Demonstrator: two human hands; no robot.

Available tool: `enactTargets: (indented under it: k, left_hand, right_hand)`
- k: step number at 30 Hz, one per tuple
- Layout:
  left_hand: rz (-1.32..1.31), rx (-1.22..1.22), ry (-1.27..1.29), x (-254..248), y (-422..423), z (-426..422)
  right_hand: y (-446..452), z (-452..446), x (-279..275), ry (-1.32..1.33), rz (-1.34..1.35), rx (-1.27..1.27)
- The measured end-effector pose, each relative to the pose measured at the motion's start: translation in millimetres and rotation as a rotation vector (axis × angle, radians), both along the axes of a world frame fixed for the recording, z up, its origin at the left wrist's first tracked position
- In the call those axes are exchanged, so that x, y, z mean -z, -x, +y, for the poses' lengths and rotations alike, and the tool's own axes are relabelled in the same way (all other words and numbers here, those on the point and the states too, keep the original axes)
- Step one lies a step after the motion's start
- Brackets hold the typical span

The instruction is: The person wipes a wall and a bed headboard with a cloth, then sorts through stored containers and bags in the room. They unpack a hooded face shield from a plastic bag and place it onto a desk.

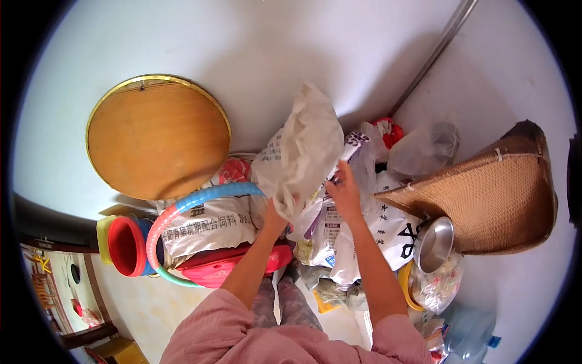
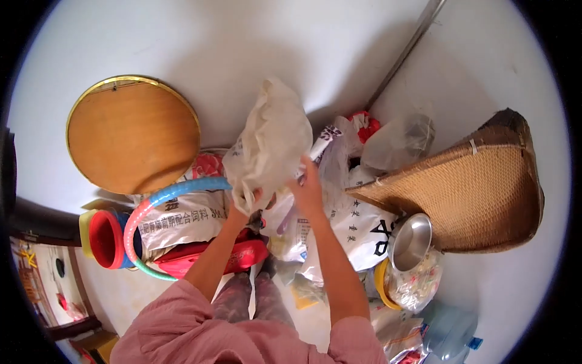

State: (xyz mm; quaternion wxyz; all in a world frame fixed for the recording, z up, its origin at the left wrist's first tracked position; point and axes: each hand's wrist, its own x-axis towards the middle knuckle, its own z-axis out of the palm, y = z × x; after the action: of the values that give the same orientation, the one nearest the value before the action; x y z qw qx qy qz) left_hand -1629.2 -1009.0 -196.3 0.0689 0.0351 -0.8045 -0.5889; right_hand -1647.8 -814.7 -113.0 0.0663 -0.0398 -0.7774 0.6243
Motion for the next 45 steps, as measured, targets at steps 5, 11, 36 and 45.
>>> enactTargets:
  k: [5,11,36,45]
  left_hand:
    - [0.040,0.292,-0.143,-34.0,-40.9,-14.1]
    - [0.173,0.311,0.128,-41.2,-49.8,-19.8]
    - [-0.187,-0.031,-0.690,-64.4,49.1,-29.7]
    - [-0.917,0.021,-1.854,53.9,-12.2,4.7]
  right_hand:
    - [102.7,-8.9,-42.9,-0.262,0.340,0.038]
    - [155.8,-38.3,-43.8,-1.070,0.232,-0.102]
    - [103.4,-25.3,-3.1,-0.870,0.273,-0.281]
    - [58.0,-61.8,-41.0,0.066,0.188,-0.022]
